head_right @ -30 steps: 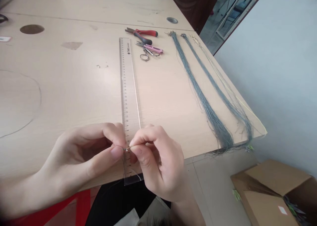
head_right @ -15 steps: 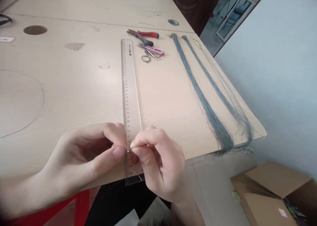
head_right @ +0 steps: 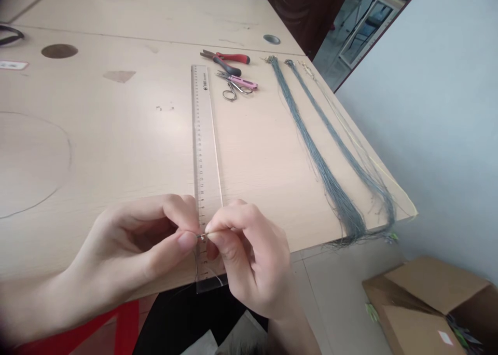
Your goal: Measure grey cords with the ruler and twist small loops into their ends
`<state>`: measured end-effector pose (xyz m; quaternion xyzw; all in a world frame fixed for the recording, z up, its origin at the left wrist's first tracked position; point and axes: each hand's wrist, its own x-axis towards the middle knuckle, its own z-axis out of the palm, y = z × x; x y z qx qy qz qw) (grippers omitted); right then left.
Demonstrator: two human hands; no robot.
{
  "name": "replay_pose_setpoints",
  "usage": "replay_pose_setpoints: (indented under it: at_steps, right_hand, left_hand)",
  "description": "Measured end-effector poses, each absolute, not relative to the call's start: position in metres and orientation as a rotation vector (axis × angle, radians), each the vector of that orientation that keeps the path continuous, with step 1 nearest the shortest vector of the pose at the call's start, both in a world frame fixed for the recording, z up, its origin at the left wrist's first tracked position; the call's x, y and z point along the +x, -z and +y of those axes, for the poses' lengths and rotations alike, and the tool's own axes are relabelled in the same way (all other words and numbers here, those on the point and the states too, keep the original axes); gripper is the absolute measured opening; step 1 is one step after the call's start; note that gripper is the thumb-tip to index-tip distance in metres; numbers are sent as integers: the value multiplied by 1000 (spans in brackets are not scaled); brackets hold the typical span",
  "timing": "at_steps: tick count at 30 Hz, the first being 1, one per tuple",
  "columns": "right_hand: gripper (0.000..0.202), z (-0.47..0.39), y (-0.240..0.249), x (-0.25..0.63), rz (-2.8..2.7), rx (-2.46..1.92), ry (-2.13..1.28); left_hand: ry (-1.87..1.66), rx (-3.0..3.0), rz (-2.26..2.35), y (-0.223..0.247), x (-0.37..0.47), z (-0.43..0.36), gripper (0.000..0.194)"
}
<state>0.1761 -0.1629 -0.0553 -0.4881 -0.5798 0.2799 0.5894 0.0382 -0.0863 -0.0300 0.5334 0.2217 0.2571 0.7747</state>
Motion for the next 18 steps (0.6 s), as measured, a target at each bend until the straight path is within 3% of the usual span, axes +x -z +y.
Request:
replay_pose_setpoints:
  at_steps: [18]
  right_hand:
    - [21,-162,55,174,-1386,-1168,-531]
  left_hand:
    - [-550,1273,519,33,37,-87,15]
